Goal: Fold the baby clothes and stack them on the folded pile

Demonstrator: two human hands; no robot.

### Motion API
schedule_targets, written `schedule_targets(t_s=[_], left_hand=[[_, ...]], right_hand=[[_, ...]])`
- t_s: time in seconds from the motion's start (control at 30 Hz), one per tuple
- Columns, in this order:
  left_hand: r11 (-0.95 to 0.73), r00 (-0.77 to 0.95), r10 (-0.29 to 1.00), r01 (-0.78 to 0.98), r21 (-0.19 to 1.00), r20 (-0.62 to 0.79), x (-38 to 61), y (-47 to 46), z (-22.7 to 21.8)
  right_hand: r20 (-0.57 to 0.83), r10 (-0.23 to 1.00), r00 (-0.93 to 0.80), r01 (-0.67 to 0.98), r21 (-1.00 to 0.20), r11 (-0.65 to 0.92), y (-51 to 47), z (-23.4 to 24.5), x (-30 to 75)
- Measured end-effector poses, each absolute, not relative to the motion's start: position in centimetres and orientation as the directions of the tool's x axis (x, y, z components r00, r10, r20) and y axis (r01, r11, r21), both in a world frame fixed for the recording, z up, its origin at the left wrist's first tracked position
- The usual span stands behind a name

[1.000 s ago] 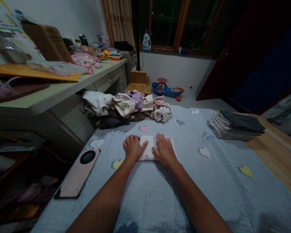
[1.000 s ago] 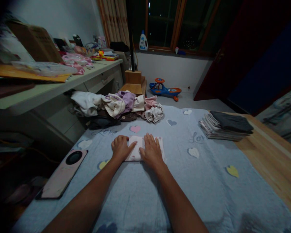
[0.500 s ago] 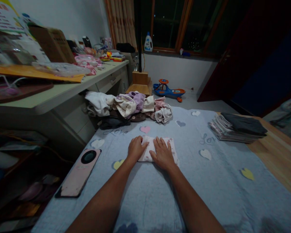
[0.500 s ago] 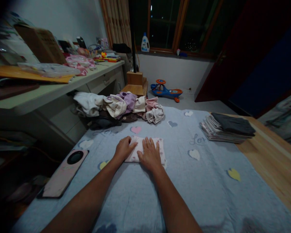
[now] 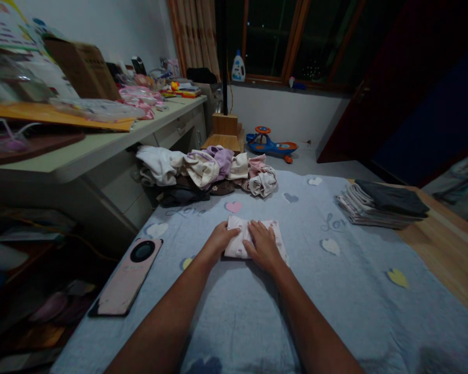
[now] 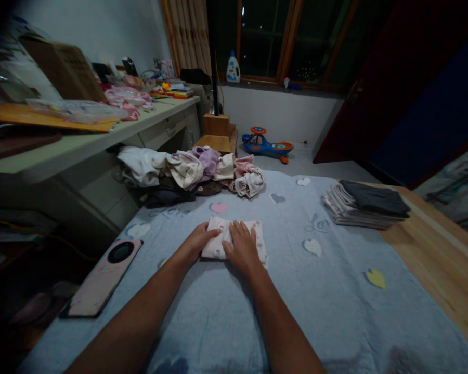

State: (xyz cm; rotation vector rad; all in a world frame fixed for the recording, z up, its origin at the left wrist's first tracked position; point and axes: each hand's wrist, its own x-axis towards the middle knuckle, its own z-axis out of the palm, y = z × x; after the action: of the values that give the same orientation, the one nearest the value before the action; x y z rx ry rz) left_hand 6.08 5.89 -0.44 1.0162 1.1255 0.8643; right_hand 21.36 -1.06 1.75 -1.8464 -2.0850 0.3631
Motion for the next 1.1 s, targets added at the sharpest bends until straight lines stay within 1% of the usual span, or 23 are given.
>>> schedule_targets(t_s=[0.1, 0.2, 0.3, 0.4, 0.53, 0.67, 0.77, 0.9, 0.93, 1.0, 1.03, 1.1], left_hand=[[0.4, 0.285, 0.898, -0.217, 0.89, -0.334, 6.4, 5.4, 0.2], [0.454, 0.306, 0.879, -0.312, 0.834, -0.364, 6.6, 5.0, 0.7], [0.475, 0.316, 0.872, -0.357, 0.804, -0.375, 6.7, 4.6, 1.0], [0.457, 0.322, 0.88, -0.375, 0.807, -0.349, 6.6, 4.5, 1.1], [0.437, 0.334, 0.888, -0.405, 0.803, -0.314, 6.4, 4.8, 0.8], [0.473, 0.371, 0.862, -0.34, 0.813, -0.346, 5.8, 5.0, 0.6], [0.472, 0.394, 0.857, -0.34, 0.814, -0.332, 5.4, 5.0, 0.8], [0.462, 0.381, 0.871, -0.423, 0.779, -0.309, 5.6, 4.9, 0.8], [0.452, 0.37, 0.879, -0.445, 0.773, -0.3, 5.8, 4.9, 0.8], [0.425, 0.351, 0.895, -0.48, 0.767, -0.276, 6.2, 4.6, 0.6], [0.414, 0.344, 0.9, -0.49, 0.767, -0.267, 6.4, 4.5, 0.6], [0.411, 0.355, 0.899, -0.488, 0.77, -0.255, 6.6, 4.1, 0.5]], right_hand=[[0.123, 0.975, -0.187, 0.87, -0.44, 0.223, -2.3, 3.0, 20.4], [0.11, 0.961, -0.254, 0.864, -0.422, 0.276, -3.3, 3.1, 19.3], [0.126, 0.967, -0.223, 0.892, -0.374, 0.254, -3.5, 2.1, 18.6], [0.187, 0.966, -0.179, 0.898, -0.371, 0.238, -3.2, 0.8, 18.6], [0.247, 0.958, -0.149, 0.862, -0.442, 0.248, -2.6, 0.1, 19.1], [0.252, 0.965, -0.077, 0.778, -0.59, 0.216, -2.2, 0.7, 19.7], [0.275, 0.962, 0.0, 0.644, -0.736, 0.21, -2.0, 1.8, 20.4], [0.284, 0.957, 0.058, 0.389, -0.889, 0.241, -1.5, 3.9, 21.5], [0.275, 0.958, 0.083, 0.299, -0.924, 0.239, -1.4, 4.4, 21.7], [0.218, 0.963, 0.157, 0.068, -0.975, 0.21, -1.1, 5.2, 22.0], [0.17, 0.965, 0.199, -0.06, -0.981, 0.185, -1.0, 5.5, 22.0], [0.059, 0.962, 0.266, -0.289, -0.947, 0.138, -0.9, 6.0, 21.9]])
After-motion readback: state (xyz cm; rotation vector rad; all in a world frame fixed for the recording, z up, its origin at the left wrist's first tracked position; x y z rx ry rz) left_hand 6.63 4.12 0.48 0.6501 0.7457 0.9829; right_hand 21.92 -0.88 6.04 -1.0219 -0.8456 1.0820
